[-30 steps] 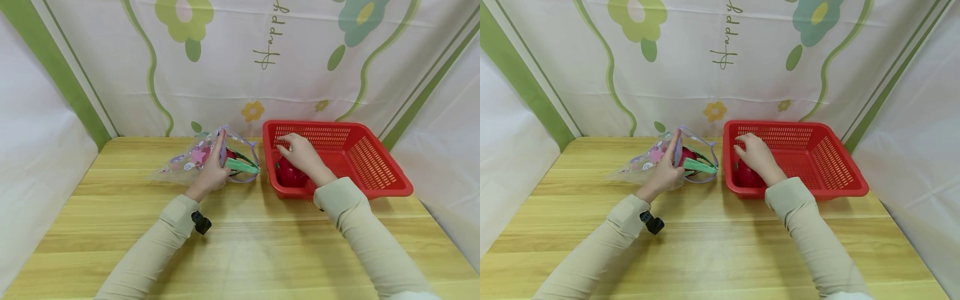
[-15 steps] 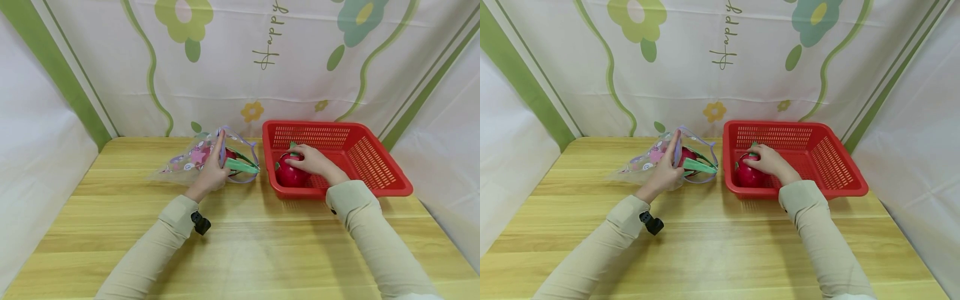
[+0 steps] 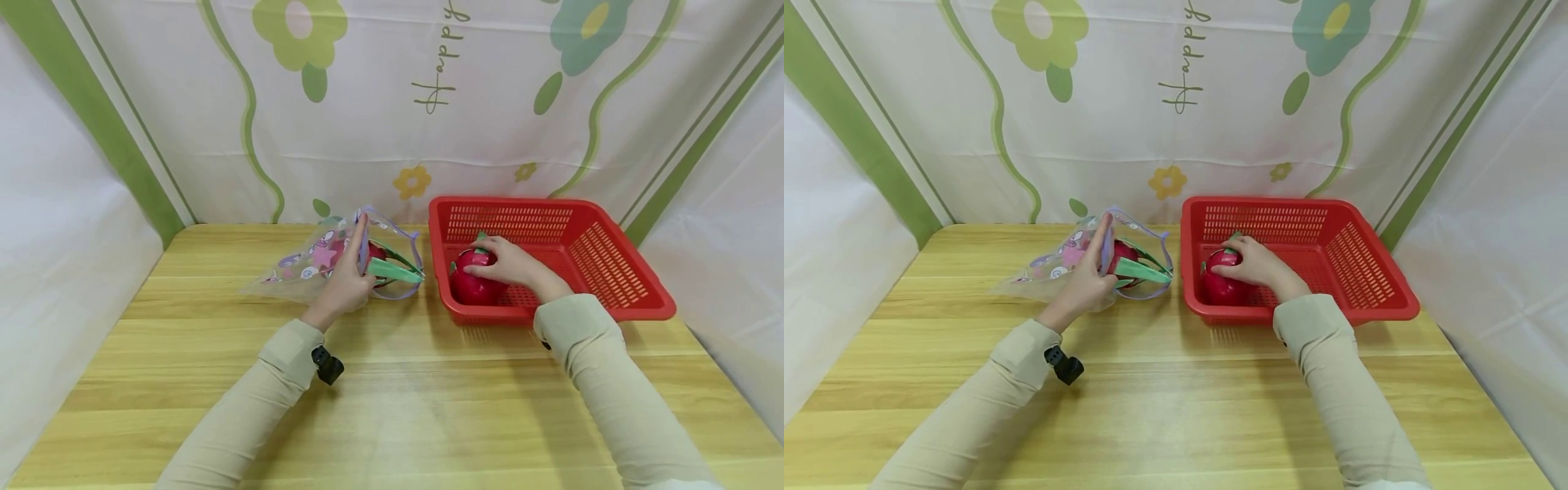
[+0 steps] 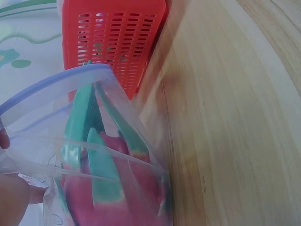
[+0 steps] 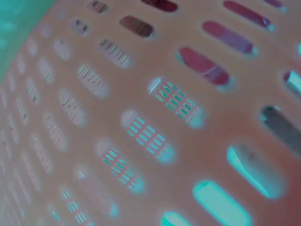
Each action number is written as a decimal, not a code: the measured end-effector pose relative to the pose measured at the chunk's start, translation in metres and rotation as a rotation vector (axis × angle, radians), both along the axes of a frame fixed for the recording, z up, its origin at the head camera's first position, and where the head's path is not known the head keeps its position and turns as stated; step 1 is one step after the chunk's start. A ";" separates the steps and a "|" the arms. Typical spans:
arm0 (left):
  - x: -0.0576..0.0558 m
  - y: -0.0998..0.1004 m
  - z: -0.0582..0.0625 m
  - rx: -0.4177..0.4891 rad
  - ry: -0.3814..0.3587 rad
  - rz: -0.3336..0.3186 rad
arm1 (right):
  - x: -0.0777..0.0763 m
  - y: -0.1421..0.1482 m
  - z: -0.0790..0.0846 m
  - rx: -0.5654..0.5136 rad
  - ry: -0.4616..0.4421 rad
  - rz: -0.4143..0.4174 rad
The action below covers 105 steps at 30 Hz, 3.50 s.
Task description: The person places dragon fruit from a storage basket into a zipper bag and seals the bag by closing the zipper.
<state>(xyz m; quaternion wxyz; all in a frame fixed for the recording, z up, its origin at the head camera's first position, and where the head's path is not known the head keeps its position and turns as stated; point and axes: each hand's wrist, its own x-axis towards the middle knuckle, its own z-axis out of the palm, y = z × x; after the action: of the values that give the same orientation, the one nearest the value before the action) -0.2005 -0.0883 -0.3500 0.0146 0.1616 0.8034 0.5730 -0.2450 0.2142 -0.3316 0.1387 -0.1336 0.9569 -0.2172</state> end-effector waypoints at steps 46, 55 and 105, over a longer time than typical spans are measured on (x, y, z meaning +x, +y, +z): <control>0.000 -0.001 -0.001 -0.023 -0.012 0.006 | -0.003 0.034 -0.006 0.070 -0.004 -0.062; 0.001 -0.001 0.000 -0.018 -0.012 0.009 | 0.001 0.033 -0.008 0.068 -0.036 -0.052; -0.001 -0.001 -0.002 -0.013 0.028 -0.009 | 0.003 0.030 -0.017 0.113 -0.002 -0.208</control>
<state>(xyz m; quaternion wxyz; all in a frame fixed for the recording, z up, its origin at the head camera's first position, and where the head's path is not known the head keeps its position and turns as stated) -0.2014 -0.0888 -0.3523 0.0070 0.1731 0.8065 0.5653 -0.2423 0.2443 -0.3484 0.1238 -0.0255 0.9762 -0.1764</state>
